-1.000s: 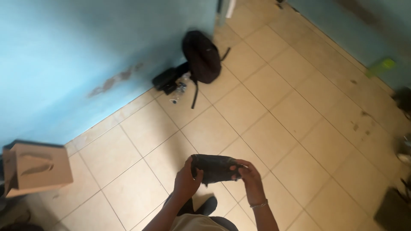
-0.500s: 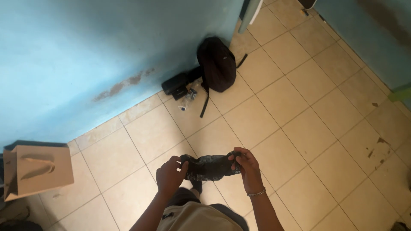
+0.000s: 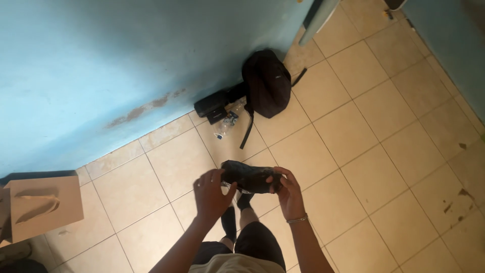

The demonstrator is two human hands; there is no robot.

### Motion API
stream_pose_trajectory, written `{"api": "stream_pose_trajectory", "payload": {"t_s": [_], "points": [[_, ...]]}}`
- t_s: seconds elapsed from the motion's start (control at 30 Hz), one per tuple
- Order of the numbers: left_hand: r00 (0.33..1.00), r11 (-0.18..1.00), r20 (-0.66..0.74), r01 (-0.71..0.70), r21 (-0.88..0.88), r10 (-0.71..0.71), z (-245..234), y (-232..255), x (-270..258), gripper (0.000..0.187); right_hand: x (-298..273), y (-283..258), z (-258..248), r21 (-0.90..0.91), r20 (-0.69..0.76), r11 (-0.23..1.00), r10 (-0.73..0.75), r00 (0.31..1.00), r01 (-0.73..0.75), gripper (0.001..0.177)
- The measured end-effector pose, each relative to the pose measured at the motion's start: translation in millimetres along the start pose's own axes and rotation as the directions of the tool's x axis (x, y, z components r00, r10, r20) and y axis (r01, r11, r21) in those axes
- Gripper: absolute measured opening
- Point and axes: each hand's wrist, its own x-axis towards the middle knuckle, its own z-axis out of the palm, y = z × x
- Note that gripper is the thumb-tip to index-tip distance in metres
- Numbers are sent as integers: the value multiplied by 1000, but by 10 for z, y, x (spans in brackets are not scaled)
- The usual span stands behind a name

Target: Tidying a cluttered room by picking up empty water bottles, putting them in a trash bag, and organizing clothes.

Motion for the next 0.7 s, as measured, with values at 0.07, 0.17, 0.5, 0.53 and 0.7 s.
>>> {"api": "stream_pose_trajectory", "payload": {"t_s": [0.07, 0.17, 0.5, 0.53, 0.7], "points": [[1000, 996, 2, -17, -82, 18, 115, 79, 205, 52, 261, -95, 46, 81, 51, 996, 32, 998, -36, 44], [999, 987, 44, -1, -163, 8, 442, 95, 558, 49, 758, -90, 14, 190, 117, 980, 42, 992, -64, 45], [939, 944, 169, 317, -94, -298, 1737, -260, 1983, 36, 2473, 784, -798, 284, 42, 937, 198, 979, -202, 46], [932, 939, 182, 332, -86, -312, 1969, -384, 2113, 36, 2643, 893, -844, 283, 39, 934, 218, 975, -220, 46], [824, 795, 204, 564, -223, -528, 3449, -1158, 2543, 32, 3395, 1624, -1149, 184, 24, 944, 274, 961, -274, 50]]}}
